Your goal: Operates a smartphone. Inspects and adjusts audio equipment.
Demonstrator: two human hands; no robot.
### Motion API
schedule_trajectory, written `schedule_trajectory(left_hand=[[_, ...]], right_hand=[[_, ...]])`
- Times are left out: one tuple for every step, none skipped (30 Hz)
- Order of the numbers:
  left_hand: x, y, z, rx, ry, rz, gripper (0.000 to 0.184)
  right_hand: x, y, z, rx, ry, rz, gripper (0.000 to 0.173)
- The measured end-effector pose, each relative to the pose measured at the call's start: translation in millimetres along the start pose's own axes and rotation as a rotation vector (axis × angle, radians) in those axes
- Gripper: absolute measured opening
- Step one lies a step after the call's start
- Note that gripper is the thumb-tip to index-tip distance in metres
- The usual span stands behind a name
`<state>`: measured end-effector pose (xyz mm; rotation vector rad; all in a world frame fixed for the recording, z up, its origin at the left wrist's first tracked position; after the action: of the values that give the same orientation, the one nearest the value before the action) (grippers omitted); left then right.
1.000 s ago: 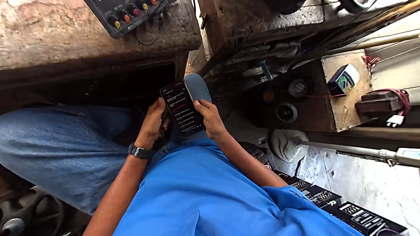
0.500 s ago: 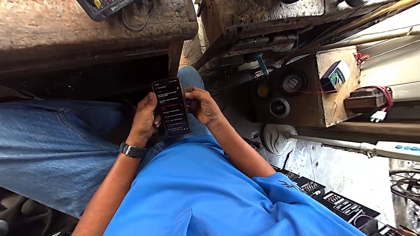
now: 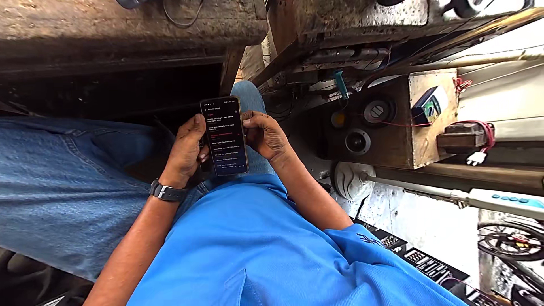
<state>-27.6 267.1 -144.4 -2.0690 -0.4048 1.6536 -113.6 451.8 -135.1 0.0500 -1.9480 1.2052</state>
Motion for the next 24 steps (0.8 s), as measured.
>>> schedule_trajectory(left_hand=[[0,0,0,0.006,0.003,-0.001,0.034],[1,1,-1,0.011,0.003,-0.002,0.034],[1,1,-1,0.019,0.001,0.004,0.034],[1,2,-1,0.025,-0.003,0.008,0.033],[1,2,-2,0.029,-0.007,0.016,0.033],[0,2,-2,0.034,-0.009,0.018,0.032],[0,2,-2,0.035,-0.005,0.023,0.032],[0,2,-2,0.035,-0.002,0.023,0.033],[0,2,-2,0.035,0.004,0.020,0.034],[0,2,-2,0.034,0.011,0.018,0.034],[1,2,-2,0.032,0.017,0.014,0.034],[1,2,-2,0.032,0.021,0.015,0.034],[0,3,-2,0.029,0.030,0.023,0.033],[0,3,-2,0.027,0.042,0.034,0.033],[0,3,-3,0.024,0.048,0.038,0.033],[1,4,-3,0.022,0.050,0.040,0.033],[1,4,-3,0.021,0.049,0.042,0.033],[0,4,-3,0.021,0.051,0.043,0.033],[0,4,-3,0.021,0.053,0.042,0.033],[0,4,-3,0.021,0.057,0.044,0.034],[0,4,-3,0.022,0.058,0.044,0.034],[0,3,-3,0.021,0.061,0.042,0.033],[0,3,-3,0.019,0.064,0.037,0.033],[0,3,-3,0.020,0.069,0.035,0.033]], right_hand=[[0,0,0,0.001,-0.009,0.007,0.009],[0,0,0,0.008,-0.016,0.012,0.009],[0,1,0,0.018,-0.022,0.016,0.009],[-1,2,0,0.026,-0.027,0.020,0.009],[-1,3,0,0.033,-0.033,0.025,0.008],[-1,4,0,0.037,-0.039,0.028,0.009],[-2,4,1,0.036,-0.046,0.030,0.009],[-2,5,0,0.031,-0.050,0.031,0.008],[-3,6,0,0.029,-0.054,0.031,0.008],[-3,7,0,0.025,-0.055,0.033,0.008],[-4,7,0,0.023,-0.058,0.034,0.008],[-4,7,0,0.023,-0.060,0.036,0.007],[-5,8,0,0.020,-0.062,0.031,0.008],[-5,8,0,0.014,-0.065,0.018,0.008],[-6,8,0,0.015,-0.066,0.011,0.009],[-6,8,0,0.021,-0.066,0.011,0.009],[-6,8,0,0.027,-0.067,0.016,0.009],[-6,9,0,0.031,-0.069,0.021,0.009],[-7,9,0,0.034,-0.069,0.023,0.009],[-7,10,0,0.036,-0.071,0.023,0.009],[-7,10,0,0.033,-0.073,0.021,0.010],[-7,10,0,0.029,-0.074,0.022,0.010],[-7,10,0,0.026,-0.075,0.026,0.010],[-7,10,0,0.025,-0.077,0.032,0.010]])
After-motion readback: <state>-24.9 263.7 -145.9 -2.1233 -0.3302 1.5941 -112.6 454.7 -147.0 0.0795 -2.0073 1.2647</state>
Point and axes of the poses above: each hand's wrist, its own z-axis towards the middle knuckle, its own y-axis out of the back of the hand, x = y × z, the point moved 2 cm from there along z, towards the middle knuckle, and after that the axes turned 14 degrees about x, right-handed, at the moved point
